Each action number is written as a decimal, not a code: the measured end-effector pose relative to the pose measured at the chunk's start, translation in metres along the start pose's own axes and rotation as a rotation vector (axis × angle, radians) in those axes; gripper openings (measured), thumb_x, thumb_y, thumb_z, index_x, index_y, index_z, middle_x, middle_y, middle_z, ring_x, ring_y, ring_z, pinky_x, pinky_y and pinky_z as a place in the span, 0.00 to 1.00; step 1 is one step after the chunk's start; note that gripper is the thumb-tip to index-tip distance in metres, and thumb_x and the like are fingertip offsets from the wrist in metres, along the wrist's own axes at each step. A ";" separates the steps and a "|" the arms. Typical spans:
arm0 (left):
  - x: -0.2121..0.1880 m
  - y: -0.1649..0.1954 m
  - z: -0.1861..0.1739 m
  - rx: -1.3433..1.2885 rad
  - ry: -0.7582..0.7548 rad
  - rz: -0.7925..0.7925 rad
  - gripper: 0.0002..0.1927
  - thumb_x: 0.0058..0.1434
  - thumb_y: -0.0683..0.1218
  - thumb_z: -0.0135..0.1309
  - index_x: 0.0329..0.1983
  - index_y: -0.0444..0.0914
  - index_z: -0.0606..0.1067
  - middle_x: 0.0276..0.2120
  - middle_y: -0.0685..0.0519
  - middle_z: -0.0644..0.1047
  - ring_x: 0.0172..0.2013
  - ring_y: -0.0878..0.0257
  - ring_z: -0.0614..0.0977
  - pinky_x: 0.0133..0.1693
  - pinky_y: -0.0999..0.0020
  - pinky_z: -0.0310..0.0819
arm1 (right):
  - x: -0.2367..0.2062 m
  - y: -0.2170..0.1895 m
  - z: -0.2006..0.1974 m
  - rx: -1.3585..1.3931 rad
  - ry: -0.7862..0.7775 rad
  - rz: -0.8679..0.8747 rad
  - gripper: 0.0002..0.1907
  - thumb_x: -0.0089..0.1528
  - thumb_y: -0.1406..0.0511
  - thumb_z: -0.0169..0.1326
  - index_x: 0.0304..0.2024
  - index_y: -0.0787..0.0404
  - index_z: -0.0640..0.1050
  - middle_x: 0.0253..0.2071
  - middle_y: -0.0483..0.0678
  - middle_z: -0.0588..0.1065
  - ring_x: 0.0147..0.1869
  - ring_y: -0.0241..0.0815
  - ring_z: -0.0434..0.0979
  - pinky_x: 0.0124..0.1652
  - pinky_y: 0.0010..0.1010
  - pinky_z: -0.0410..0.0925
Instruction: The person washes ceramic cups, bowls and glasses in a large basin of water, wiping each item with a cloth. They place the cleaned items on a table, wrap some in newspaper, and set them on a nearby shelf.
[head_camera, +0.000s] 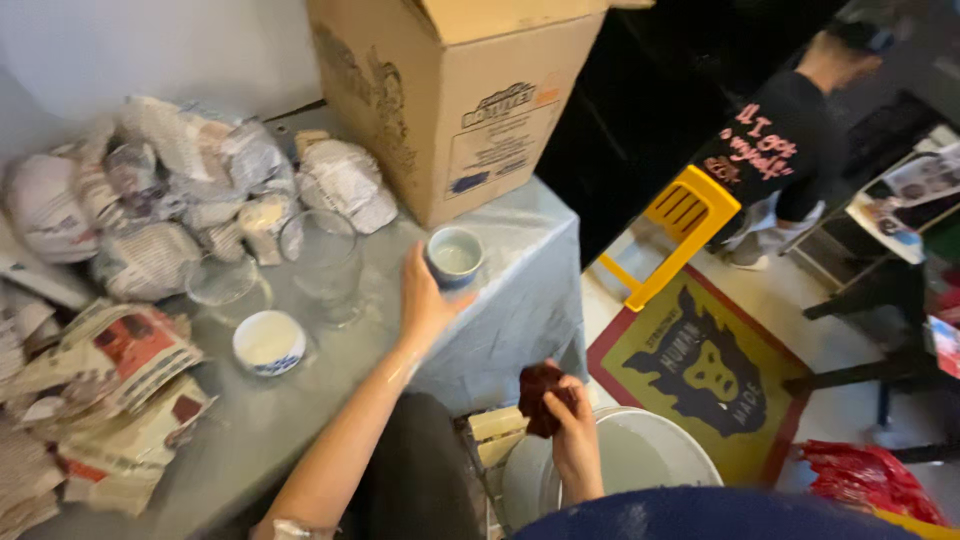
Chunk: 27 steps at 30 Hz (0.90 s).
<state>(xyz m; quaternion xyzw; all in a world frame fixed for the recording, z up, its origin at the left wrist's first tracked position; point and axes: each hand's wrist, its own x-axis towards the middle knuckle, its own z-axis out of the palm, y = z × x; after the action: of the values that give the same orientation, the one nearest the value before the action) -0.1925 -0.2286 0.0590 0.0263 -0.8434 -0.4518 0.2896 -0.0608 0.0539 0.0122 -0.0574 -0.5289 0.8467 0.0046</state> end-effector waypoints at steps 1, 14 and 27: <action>0.010 -0.002 0.005 -0.007 -0.015 -0.052 0.64 0.38 0.58 0.75 0.72 0.32 0.52 0.67 0.32 0.61 0.67 0.38 0.61 0.65 0.44 0.56 | 0.001 -0.001 -0.008 -0.084 0.037 -0.012 0.13 0.60 0.73 0.55 0.45 0.57 0.72 0.53 0.42 0.75 0.55 0.38 0.74 0.52 0.31 0.67; -0.021 0.026 -0.031 -0.230 0.000 0.258 0.50 0.36 0.44 0.75 0.64 0.39 0.65 0.61 0.44 0.71 0.61 0.43 0.74 0.59 0.55 0.72 | 0.005 -0.053 0.048 0.424 0.139 0.185 0.23 0.61 0.57 0.45 0.53 0.62 0.75 0.52 0.52 0.77 0.57 0.51 0.76 0.54 0.44 0.70; -0.081 0.063 -0.090 0.034 -0.147 0.508 0.39 0.42 0.39 0.66 0.61 0.46 0.71 0.62 0.54 0.72 0.54 0.48 0.78 0.50 0.57 0.78 | -0.005 -0.033 0.161 -1.322 0.189 -0.888 0.21 0.40 0.73 0.63 0.35 0.55 0.75 0.51 0.57 0.69 0.55 0.60 0.68 0.55 0.45 0.64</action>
<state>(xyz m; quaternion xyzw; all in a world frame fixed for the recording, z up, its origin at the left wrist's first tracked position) -0.0657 -0.2336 0.1087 -0.2143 -0.8492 -0.3513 0.3310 -0.0735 -0.0759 0.1121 0.0963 -0.8917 0.2688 0.3510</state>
